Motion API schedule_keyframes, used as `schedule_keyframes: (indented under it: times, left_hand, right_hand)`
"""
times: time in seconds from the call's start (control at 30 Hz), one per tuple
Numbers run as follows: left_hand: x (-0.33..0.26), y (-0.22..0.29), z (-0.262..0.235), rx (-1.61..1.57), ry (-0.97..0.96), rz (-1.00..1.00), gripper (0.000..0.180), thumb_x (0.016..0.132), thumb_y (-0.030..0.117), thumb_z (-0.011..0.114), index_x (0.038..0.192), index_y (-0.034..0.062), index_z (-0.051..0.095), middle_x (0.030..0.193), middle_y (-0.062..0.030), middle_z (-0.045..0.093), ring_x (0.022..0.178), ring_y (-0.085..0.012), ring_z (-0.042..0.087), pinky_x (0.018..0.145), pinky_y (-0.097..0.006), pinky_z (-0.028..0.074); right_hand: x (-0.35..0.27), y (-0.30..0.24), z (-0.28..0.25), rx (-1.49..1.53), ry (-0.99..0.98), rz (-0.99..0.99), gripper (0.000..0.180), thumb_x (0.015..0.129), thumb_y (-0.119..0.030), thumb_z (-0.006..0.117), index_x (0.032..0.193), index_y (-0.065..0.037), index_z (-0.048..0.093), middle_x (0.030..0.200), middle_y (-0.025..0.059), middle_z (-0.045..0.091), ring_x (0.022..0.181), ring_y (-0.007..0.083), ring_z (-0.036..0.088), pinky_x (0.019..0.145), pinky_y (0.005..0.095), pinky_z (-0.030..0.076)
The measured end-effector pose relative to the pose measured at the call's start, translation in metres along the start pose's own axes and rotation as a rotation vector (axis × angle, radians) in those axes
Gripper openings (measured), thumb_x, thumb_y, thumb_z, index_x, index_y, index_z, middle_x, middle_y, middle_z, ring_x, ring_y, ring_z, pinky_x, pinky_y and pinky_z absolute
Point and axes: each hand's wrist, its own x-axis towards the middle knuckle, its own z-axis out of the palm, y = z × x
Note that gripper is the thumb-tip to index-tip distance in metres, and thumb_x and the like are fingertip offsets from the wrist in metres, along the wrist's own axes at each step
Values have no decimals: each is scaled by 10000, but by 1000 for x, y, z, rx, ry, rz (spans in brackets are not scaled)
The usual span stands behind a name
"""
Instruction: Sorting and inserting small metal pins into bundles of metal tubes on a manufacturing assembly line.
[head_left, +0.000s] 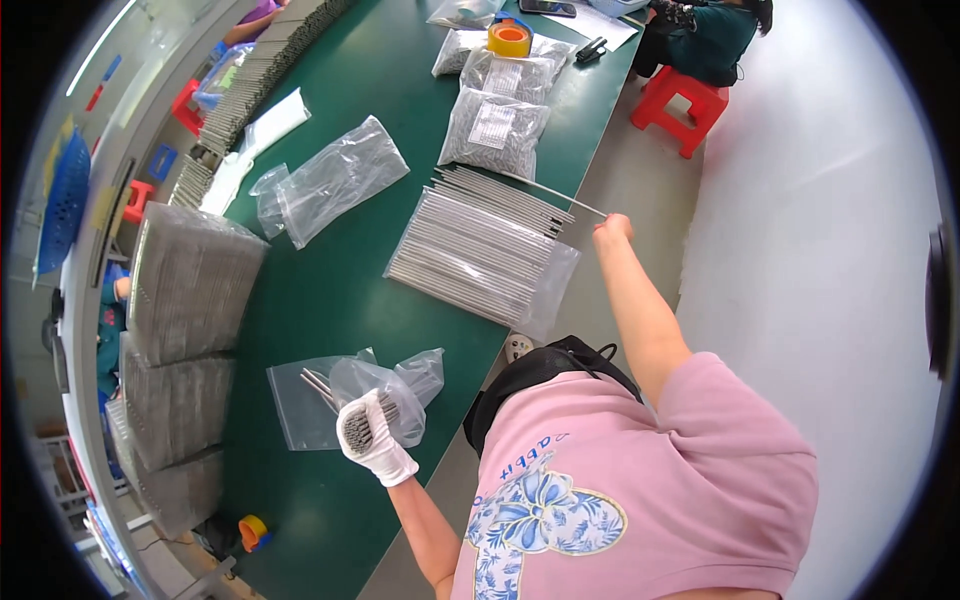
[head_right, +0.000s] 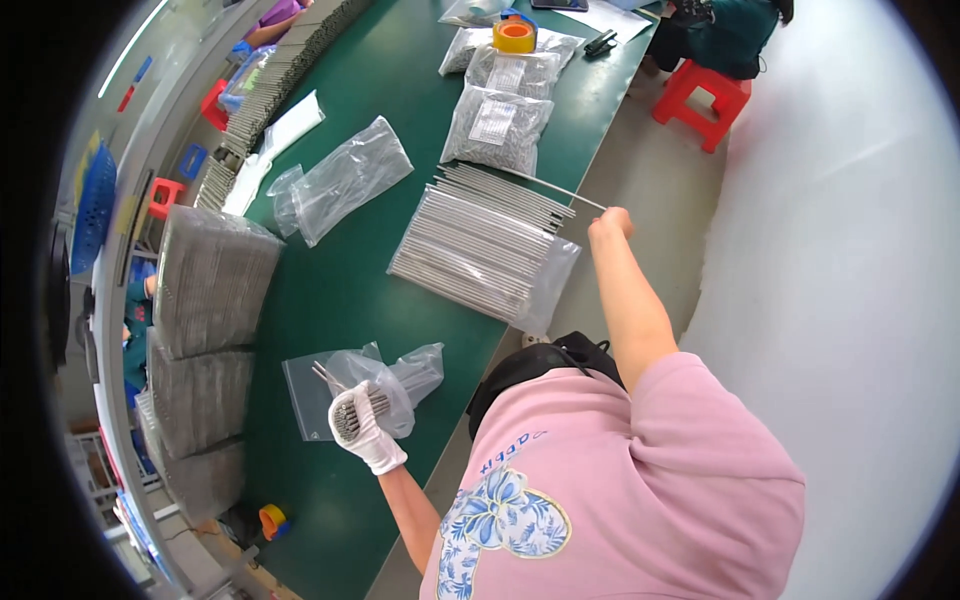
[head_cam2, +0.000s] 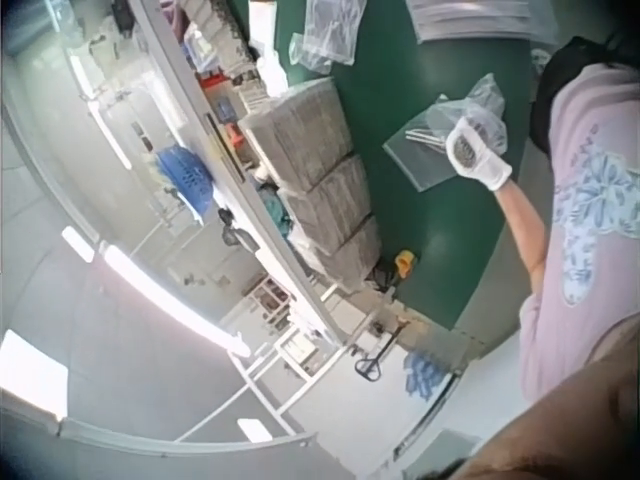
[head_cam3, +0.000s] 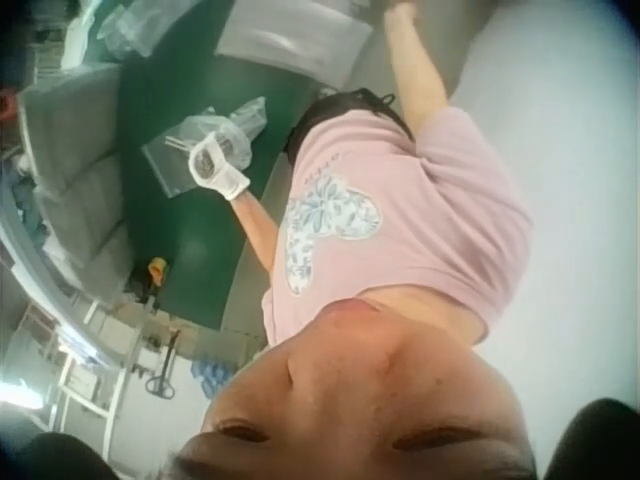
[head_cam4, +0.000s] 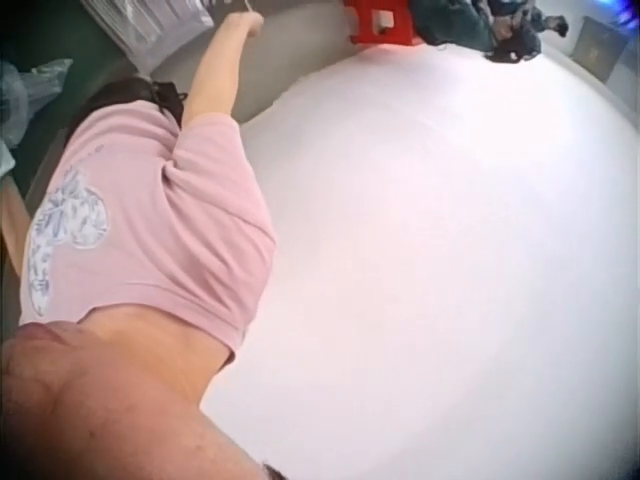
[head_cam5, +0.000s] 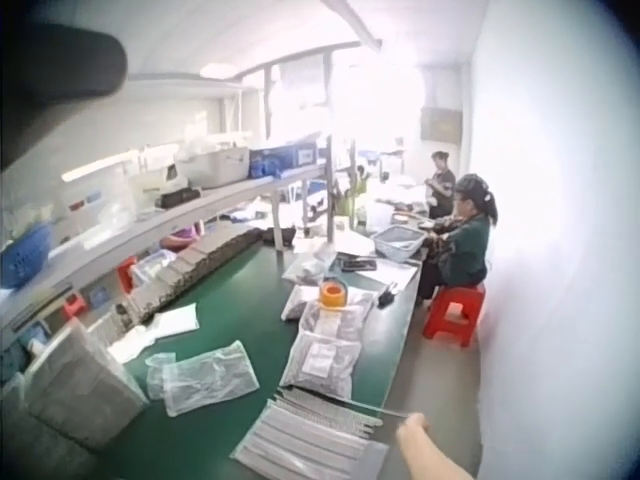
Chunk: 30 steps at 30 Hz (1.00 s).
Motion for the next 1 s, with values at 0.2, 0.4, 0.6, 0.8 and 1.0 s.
schedule_keyframes:
  times: [0.2, 0.4, 0.6, 0.8, 1.0]
  left_hand:
    - [-3, 13, 6, 88, -28, -17, 102, 794, -31, 627, 878, 2, 577, 853, -66, 633, 762, -140, 601, 726, -267, 510]
    - [-4, 14, 15, -13, -60, -17, 109, 786, -48, 626, 869, 2, 577, 852, -74, 634, 762, -129, 596, 722, -259, 507]
    - [-5, 13, 12, 69, -28, -46, 79, 789, -16, 637, 842, 10, 583, 836, -56, 626, 733, -119, 578, 700, -252, 497]
    - [-6, 16, 15, 48, -44, -52, 84, 794, -6, 639, 853, 13, 584, 830, -37, 616, 740, -111, 567, 702, -246, 489]
    - [-9, 17, 13, 67, -26, -4, 82, 812, 4, 623, 881, 5, 578, 845, -50, 623, 739, -111, 577, 667, -235, 498]
  right_hand:
    - [6, 26, 3, -70, -57, 152, 158, 768, -32, 431, 660, -72, 539, 584, 27, 455, 407, 118, 346, 348, 251, 261]
    - [28, 49, -2, -591, -306, -186, 73, 721, -110, 598, 729, -39, 611, 639, 55, 531, 504, 162, 454, 403, 315, 338]
    - [17, 31, -18, -845, -187, -546, 255, 754, -194, 533, 884, -17, 662, 898, 150, 656, 849, 286, 623, 770, 361, 469]
    - [30, 29, -21, -1053, -490, -703, 293, 772, -234, 468, 916, -66, 660, 899, 157, 643, 870, 317, 609, 775, 371, 469]
    - [25, 38, -24, -1186, -483, -750, 333, 798, -250, 430, 916, -28, 648, 964, 205, 619, 924, 346, 589, 806, 399, 455]
